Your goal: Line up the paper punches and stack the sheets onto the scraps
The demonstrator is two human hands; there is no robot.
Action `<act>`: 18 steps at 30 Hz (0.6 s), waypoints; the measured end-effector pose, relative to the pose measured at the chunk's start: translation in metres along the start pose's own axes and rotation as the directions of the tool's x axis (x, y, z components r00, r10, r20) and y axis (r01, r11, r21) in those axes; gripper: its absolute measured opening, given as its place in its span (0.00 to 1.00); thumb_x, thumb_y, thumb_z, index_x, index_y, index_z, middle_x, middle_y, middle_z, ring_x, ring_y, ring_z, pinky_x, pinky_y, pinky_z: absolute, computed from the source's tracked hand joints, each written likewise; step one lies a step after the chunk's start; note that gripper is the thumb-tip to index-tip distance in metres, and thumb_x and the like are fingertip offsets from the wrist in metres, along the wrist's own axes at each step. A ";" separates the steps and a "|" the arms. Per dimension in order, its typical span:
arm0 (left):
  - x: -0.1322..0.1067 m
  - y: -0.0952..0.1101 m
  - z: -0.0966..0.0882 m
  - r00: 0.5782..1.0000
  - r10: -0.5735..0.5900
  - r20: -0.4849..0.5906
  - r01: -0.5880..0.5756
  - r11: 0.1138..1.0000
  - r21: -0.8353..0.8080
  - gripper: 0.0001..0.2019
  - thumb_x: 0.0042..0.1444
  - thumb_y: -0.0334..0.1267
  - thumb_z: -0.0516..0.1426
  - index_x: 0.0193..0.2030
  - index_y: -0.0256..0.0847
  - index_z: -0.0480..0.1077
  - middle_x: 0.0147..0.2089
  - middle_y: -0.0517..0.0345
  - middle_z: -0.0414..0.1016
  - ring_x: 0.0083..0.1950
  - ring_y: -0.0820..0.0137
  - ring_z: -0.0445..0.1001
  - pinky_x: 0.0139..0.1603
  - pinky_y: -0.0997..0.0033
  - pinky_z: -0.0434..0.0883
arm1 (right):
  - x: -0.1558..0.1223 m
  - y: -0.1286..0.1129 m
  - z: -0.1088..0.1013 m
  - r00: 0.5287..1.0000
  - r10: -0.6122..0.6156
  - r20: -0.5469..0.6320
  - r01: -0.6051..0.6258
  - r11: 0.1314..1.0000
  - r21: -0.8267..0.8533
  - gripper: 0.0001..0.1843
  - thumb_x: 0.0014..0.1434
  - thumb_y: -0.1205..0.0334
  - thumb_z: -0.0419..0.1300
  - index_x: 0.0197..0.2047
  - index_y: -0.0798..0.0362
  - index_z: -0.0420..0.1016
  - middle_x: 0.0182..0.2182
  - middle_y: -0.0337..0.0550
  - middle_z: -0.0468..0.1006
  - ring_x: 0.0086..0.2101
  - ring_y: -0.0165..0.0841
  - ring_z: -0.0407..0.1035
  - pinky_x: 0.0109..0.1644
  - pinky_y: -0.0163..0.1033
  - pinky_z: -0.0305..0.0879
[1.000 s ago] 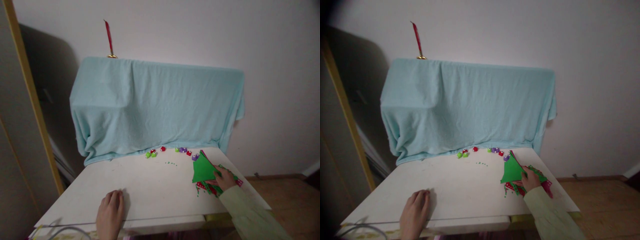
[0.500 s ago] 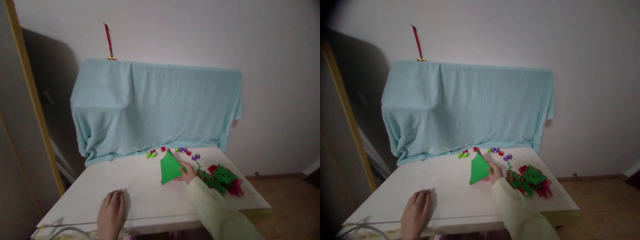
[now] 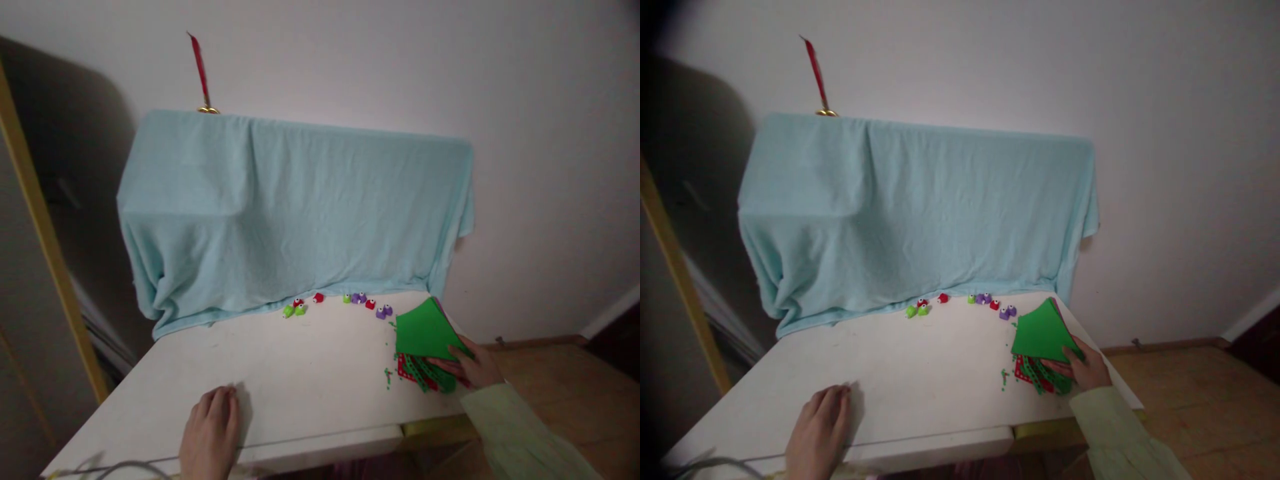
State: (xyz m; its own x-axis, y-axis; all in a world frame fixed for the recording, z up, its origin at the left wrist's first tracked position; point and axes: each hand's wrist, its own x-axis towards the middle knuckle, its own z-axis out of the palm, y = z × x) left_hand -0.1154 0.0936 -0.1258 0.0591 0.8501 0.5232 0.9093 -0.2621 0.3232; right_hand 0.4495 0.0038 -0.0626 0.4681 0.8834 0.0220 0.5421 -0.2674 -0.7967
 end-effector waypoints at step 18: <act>0.000 -0.007 0.002 1.000 0.021 0.008 -0.021 1.000 -0.008 0.13 0.63 0.44 0.48 0.47 0.39 0.65 0.46 0.51 0.67 0.45 0.65 0.66 0.50 0.64 0.63 | 0.013 -0.043 0.021 0.986 0.025 -0.166 -0.077 0.946 -0.315 0.34 0.59 0.57 0.36 0.60 0.65 0.65 0.39 0.44 0.63 0.35 0.01 0.57 0.45 0.01 0.57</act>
State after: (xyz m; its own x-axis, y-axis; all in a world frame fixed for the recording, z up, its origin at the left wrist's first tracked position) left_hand -0.1205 0.0961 -0.1296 0.0819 0.8481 0.5235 0.9044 -0.2839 0.3184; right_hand 0.4176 0.0352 -0.0413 0.5912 0.8001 0.1018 0.6961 -0.4424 -0.5654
